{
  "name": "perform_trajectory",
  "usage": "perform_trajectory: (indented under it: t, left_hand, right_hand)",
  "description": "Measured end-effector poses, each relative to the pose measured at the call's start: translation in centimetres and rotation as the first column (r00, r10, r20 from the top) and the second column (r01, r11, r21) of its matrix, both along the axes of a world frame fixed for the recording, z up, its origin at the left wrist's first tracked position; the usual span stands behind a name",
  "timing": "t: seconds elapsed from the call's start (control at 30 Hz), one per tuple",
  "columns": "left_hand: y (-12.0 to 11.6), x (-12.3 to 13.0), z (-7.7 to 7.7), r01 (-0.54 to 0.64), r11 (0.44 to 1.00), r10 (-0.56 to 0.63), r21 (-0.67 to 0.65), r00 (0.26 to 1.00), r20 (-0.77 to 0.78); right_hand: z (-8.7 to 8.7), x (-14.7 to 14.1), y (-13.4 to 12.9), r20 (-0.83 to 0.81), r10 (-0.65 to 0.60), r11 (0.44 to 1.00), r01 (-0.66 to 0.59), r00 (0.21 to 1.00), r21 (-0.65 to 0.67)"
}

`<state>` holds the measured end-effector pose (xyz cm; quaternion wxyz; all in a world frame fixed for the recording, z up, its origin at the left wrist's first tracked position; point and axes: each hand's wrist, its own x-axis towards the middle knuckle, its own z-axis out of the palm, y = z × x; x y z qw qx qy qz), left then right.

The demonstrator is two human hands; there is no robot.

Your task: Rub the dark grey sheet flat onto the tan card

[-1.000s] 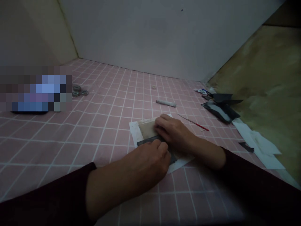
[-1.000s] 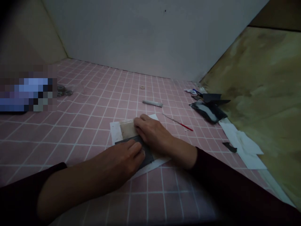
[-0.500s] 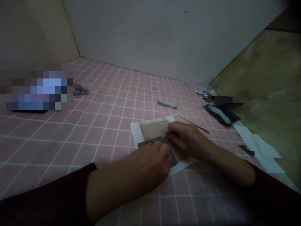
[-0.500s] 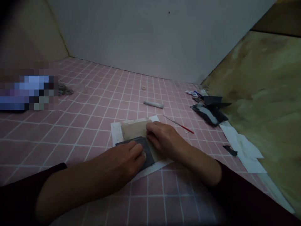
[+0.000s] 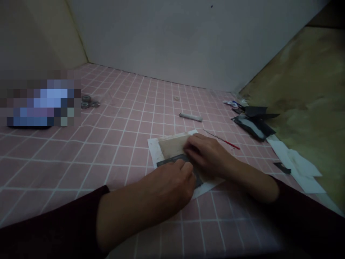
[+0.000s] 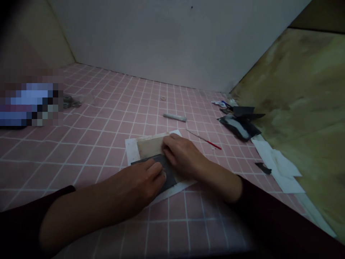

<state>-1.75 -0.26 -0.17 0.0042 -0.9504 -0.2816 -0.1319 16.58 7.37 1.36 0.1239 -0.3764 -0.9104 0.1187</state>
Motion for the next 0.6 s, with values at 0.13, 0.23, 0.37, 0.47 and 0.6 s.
perform_trajectory:
  t: [0.13,0.23,0.37,0.47,0.6]
  left_hand:
    - [0.0,0.0,-0.1,-0.004,1.000,0.004,0.006,1.000,0.018]
    - [0.1,0.0,-0.1,0.015,1.000,-0.015,-0.005,1.000,0.028]
    - [0.1,0.1,0.0,0.025,1.000,-0.025,0.001,1.000,0.012]
    - [0.0,0.2,-0.1,-0.004,1.000,0.004,0.008,1.000,0.010]
    - [0.1,0.1,-0.1,0.005,1.000,-0.005,0.019,1.000,0.011]
  right_hand:
    - [0.1,-1.0,0.5,-0.073,0.037,0.999,-0.037,0.997,0.004]
    - [0.6,0.0,0.1,-0.001,0.015,1.000,-0.015,1.000,-0.004]
    - [0.6,0.3,0.0,0.053,-0.008,1.000,0.007,0.999,0.011]
    - [0.1,-0.7,0.4,0.001,0.013,0.999,-0.013,1.000,0.051]
    - [0.2,0.0,0.1,-0.006,0.032,0.999,-0.032,0.999,0.026]
